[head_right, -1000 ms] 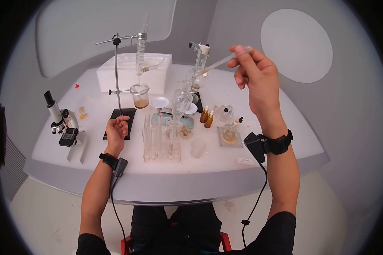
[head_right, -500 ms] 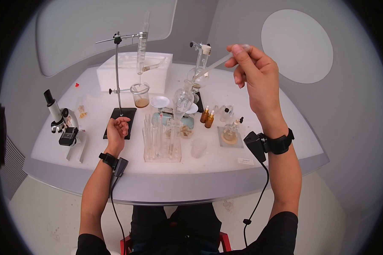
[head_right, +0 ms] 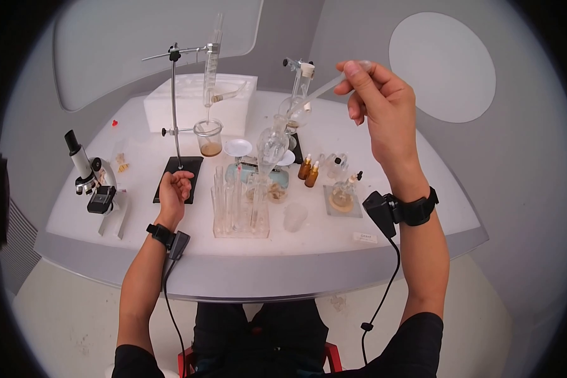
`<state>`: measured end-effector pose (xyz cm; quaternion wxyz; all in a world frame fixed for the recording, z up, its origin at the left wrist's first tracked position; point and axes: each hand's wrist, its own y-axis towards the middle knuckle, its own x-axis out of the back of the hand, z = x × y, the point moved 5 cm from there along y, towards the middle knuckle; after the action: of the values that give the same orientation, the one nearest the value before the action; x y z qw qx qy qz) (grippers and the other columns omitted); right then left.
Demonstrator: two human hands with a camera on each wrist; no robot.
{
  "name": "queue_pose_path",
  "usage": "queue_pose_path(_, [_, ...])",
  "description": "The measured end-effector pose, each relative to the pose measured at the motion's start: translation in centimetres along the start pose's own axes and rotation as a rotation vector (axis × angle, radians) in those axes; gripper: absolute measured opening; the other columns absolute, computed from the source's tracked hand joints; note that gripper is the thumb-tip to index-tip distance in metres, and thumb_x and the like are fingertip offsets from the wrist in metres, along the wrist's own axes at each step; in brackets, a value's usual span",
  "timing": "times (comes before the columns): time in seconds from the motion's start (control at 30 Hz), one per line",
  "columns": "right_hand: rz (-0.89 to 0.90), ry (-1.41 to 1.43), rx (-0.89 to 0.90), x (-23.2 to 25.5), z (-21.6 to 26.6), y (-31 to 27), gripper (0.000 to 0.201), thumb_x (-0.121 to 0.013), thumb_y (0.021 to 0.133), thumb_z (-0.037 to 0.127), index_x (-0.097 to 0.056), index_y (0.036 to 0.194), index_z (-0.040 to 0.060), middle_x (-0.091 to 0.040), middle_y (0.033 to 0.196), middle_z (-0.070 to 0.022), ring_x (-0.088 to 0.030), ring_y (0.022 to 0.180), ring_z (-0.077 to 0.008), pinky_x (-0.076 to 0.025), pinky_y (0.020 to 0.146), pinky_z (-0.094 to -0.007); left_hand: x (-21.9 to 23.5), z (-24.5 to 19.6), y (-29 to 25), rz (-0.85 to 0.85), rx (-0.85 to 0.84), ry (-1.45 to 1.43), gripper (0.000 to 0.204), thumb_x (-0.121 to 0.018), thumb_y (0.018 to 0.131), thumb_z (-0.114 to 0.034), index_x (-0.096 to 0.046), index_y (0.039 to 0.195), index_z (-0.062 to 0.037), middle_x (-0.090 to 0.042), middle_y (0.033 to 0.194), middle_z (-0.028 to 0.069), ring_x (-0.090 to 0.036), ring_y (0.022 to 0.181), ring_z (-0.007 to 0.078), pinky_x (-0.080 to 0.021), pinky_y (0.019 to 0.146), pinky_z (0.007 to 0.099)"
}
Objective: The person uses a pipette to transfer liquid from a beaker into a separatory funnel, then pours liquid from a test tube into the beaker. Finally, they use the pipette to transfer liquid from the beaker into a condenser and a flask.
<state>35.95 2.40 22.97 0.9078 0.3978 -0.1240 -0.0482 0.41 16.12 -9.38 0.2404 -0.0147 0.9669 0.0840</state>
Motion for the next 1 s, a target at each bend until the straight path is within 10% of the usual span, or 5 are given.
queue_pose_path(1.0, [-0.021,-0.024,0.083,-0.55,-0.34,-0.07,0.026,-0.067,0.097,0.023,-0.074,0.106,-0.0004,-0.07,0.077,-0.0024,-0.05,0.056,-0.0026,-0.038,0.05,-0.0185,-0.12,-0.47,-0.2,0.017,-0.038,0.009,0.056,-0.023,0.102,-0.032,-0.067,0.096,0.0029,-0.058,0.065,0.0013,-0.039,0.051,0.0078,-0.033,0.049,0.0223])
